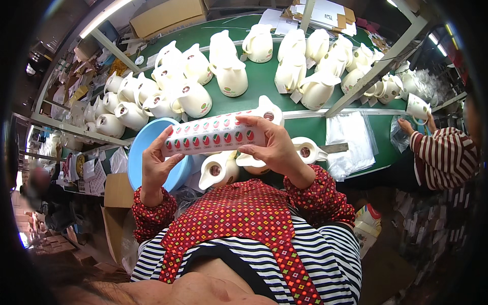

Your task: The person assembles white plastic kettles on a factory workbench. They pick up each kettle, insert a small internal component, apply a sticker to the body, and place a lid on top. The finished kettles are set aside on the table.

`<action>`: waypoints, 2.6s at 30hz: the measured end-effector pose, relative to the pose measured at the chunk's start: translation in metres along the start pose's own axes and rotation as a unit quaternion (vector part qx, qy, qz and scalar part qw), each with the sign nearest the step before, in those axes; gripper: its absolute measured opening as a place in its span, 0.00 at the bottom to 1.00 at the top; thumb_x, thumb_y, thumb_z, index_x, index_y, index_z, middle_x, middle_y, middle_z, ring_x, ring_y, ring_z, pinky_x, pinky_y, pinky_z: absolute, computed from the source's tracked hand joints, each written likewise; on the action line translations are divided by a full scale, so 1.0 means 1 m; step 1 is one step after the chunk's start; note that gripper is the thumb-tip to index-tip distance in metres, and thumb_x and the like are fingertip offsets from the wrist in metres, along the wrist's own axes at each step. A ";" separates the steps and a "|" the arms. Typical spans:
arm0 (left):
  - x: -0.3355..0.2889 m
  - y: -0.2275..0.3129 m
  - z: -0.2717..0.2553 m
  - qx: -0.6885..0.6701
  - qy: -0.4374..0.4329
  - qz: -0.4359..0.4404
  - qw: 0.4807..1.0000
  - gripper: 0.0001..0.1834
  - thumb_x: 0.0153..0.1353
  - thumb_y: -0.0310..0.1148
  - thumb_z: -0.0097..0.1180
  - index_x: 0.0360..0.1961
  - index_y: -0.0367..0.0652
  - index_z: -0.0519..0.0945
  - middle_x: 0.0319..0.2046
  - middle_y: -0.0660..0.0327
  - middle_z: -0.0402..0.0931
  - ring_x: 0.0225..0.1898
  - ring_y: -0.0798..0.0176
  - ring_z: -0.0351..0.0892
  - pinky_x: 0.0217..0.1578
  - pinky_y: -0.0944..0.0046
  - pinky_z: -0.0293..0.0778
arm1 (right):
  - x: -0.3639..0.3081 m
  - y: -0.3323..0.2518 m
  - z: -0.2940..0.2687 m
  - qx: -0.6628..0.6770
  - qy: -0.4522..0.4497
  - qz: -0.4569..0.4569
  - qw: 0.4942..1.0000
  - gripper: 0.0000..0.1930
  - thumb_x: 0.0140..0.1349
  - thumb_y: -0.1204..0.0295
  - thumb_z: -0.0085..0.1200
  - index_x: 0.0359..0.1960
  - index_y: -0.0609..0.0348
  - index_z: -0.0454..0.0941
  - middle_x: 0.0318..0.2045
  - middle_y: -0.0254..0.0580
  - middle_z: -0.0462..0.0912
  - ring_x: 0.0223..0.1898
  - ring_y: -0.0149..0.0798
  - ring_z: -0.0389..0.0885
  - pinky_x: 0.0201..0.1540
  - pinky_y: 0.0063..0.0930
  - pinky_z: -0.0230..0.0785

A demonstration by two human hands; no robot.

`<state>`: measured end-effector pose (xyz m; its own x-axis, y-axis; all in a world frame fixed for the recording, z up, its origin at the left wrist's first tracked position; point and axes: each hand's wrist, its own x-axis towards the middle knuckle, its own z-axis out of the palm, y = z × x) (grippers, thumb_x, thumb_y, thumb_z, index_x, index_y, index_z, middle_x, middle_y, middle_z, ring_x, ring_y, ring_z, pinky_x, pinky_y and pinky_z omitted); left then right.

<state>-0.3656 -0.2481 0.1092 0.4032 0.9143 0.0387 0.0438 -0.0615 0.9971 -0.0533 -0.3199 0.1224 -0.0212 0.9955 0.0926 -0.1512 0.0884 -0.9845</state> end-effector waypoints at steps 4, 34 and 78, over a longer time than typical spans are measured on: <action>-0.005 -0.008 0.007 0.089 0.043 0.020 0.995 0.32 0.55 0.14 0.68 0.62 0.27 0.74 0.49 0.52 0.83 0.53 0.65 0.82 0.51 0.66 0.80 | -0.002 -0.002 -0.006 -0.097 0.007 -0.026 0.995 0.24 0.60 0.87 0.62 0.60 0.67 0.78 0.49 0.45 0.86 0.50 0.34 0.85 0.52 0.25 0.81; -0.006 -0.019 0.030 -0.265 0.088 -0.148 0.949 0.11 0.67 0.24 0.62 0.49 0.33 0.83 0.42 0.55 0.86 0.38 0.64 0.87 0.40 0.64 0.85 | 0.016 0.003 -0.025 -0.265 0.063 -0.150 0.951 0.10 0.56 0.81 0.70 0.40 0.60 0.88 0.36 0.43 0.89 0.34 0.32 0.86 0.41 0.26 0.77; 0.005 -0.021 0.025 -0.079 0.074 -0.066 0.992 0.08 0.68 0.25 0.62 0.44 0.30 0.86 0.34 0.61 0.87 0.34 0.72 0.83 0.36 0.70 0.79 | 0.031 0.012 -0.002 -0.284 -0.044 -0.240 0.927 0.40 0.56 0.87 0.64 0.72 0.58 0.62 0.62 0.55 0.75 0.45 0.39 0.87 0.51 0.35 0.78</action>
<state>-0.3416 -0.2518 0.0868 0.2636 0.9599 -0.0959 -0.0602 0.1156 0.9915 -0.0536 -0.2878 0.1136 -0.1707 0.8318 0.5282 0.3799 0.5501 -0.7436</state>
